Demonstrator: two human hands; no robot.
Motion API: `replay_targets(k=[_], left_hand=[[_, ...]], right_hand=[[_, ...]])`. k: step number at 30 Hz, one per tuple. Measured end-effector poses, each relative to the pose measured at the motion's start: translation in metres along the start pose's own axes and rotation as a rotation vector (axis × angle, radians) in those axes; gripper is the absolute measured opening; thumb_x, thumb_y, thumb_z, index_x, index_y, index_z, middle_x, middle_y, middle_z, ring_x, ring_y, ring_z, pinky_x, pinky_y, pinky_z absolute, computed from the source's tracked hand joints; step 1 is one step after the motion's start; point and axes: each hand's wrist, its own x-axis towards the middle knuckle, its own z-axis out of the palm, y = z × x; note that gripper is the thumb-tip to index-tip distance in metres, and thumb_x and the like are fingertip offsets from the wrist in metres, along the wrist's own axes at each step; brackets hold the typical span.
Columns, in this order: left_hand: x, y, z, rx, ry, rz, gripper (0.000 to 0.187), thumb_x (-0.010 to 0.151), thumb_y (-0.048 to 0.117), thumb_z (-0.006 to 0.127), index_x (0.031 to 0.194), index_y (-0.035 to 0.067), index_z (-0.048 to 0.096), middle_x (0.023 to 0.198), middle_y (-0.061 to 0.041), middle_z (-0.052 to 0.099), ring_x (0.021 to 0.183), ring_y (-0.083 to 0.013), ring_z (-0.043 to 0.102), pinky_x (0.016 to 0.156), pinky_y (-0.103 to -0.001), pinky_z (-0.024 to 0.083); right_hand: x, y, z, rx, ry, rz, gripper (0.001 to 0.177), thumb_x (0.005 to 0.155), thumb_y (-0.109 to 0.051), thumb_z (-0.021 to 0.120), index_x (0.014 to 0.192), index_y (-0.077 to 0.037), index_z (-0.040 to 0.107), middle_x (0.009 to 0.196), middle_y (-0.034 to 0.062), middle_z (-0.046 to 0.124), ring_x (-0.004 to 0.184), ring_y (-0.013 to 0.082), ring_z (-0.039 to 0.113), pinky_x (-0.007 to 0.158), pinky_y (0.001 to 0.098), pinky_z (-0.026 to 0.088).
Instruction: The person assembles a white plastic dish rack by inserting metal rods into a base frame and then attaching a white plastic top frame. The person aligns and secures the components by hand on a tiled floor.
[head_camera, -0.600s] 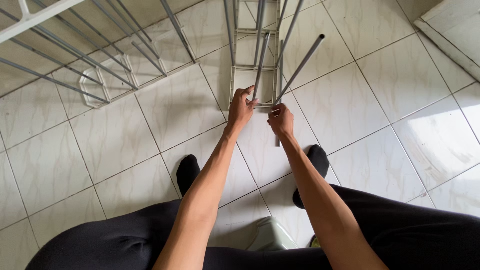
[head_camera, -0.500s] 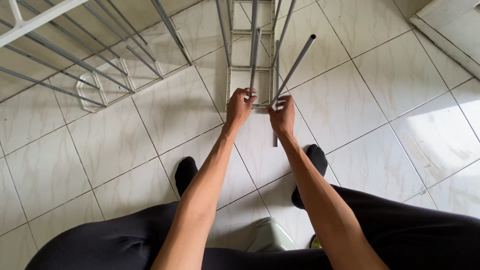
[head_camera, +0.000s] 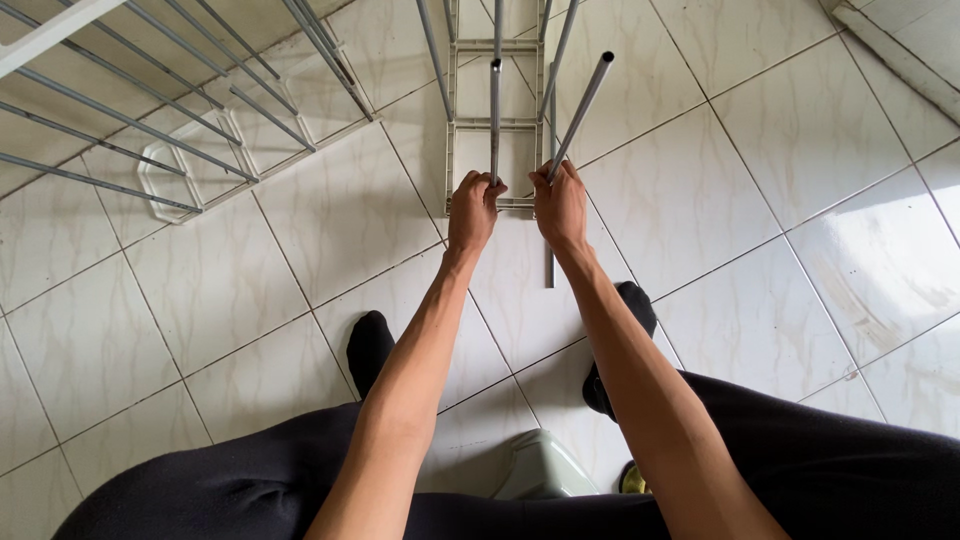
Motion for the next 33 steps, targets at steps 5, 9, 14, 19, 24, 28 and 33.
replay_targets(k=[5, 9, 14, 19, 24, 28, 33], left_hand=[[-0.001, -0.004, -0.005, -0.022, -0.073, -0.030, 0.009, 0.093, 0.003, 0.073, 0.100, 0.000, 0.069, 0.096, -0.013, 0.067, 0.081, -0.0283, 0.069, 0.071, -0.039, 0.055], [-0.012, -0.012, -0.013, -0.042, -0.169, -0.166, 0.031, 0.092, 0.003, 0.070, 0.122, 0.004, 0.063, 0.116, -0.012, 0.062, 0.086, -0.0248, 0.071, 0.077, -0.035, 0.058], [-0.027, -0.024, -0.019, 0.130, -0.199, -0.172, 0.035, 0.090, 0.002, 0.073, 0.124, 0.006, 0.066, 0.118, -0.014, 0.062, 0.106, -0.0312, 0.065, 0.088, -0.040, 0.052], [-0.031, -0.037, -0.018, 0.153, -0.173, -0.161, 0.034, 0.091, 0.003, 0.073, 0.124, 0.007, 0.066, 0.120, -0.013, 0.062, 0.108, -0.0322, 0.065, 0.091, -0.041, 0.053], [-0.029, -0.043, -0.022, 0.185, -0.169, -0.191, 0.036, 0.089, 0.005, 0.074, 0.124, 0.007, 0.065, 0.119, -0.013, 0.061, 0.106, -0.0323, 0.065, 0.091, -0.041, 0.052], [-0.028, -0.038, -0.025, 0.158, -0.145, -0.183, 0.036, 0.090, 0.007, 0.075, 0.125, 0.008, 0.065, 0.116, -0.012, 0.061, 0.097, -0.0291, 0.065, 0.087, -0.039, 0.053], [-0.025, -0.026, -0.022, 0.021, -0.147, -0.231, 0.038, 0.091, 0.010, 0.075, 0.128, 0.011, 0.064, 0.116, -0.009, 0.062, 0.082, -0.0194, 0.064, 0.077, -0.033, 0.056]], right_hand=[[-0.011, 0.047, 0.002, -0.014, -0.021, 0.087, 0.047, 0.082, 0.002, 0.056, 0.128, -0.006, 0.058, 0.119, 0.0156, 0.056, 0.090, 0.0279, 0.064, 0.069, 0.0392, 0.057], [-0.035, 0.093, 0.013, -0.239, 0.055, 0.180, 0.048, 0.085, -0.009, 0.073, 0.131, -0.009, 0.057, 0.123, 0.0162, 0.058, 0.107, 0.0299, 0.062, 0.088, 0.0430, 0.054], [-0.044, 0.122, 0.030, -0.338, -0.115, 0.428, 0.055, 0.084, -0.023, 0.081, 0.127, -0.005, 0.051, 0.123, 0.0186, 0.057, 0.104, 0.0330, 0.063, 0.091, 0.0447, 0.053], [-0.047, 0.139, 0.044, -0.392, -0.123, 0.454, 0.041, 0.086, -0.015, 0.074, 0.121, -0.002, 0.055, 0.118, 0.0195, 0.062, 0.104, 0.0346, 0.066, 0.093, 0.0453, 0.054], [-0.044, 0.153, 0.053, -0.375, -0.082, 0.410, 0.028, 0.085, -0.020, 0.067, 0.102, 0.001, 0.060, 0.095, 0.0202, 0.066, 0.095, 0.0396, 0.067, 0.086, 0.0493, 0.054], [-0.036, 0.149, 0.052, -0.117, -0.003, 0.549, 0.029, 0.096, -0.026, 0.057, 0.097, 0.002, 0.060, 0.073, 0.0114, 0.060, 0.069, 0.0282, 0.061, 0.069, 0.0447, 0.051], [-0.035, 0.105, 0.032, 0.315, 0.085, 0.630, 0.032, 0.100, -0.031, 0.054, 0.104, 0.001, 0.053, 0.065, 0.0051, 0.049, 0.049, 0.0130, 0.045, 0.046, 0.0331, 0.040]])
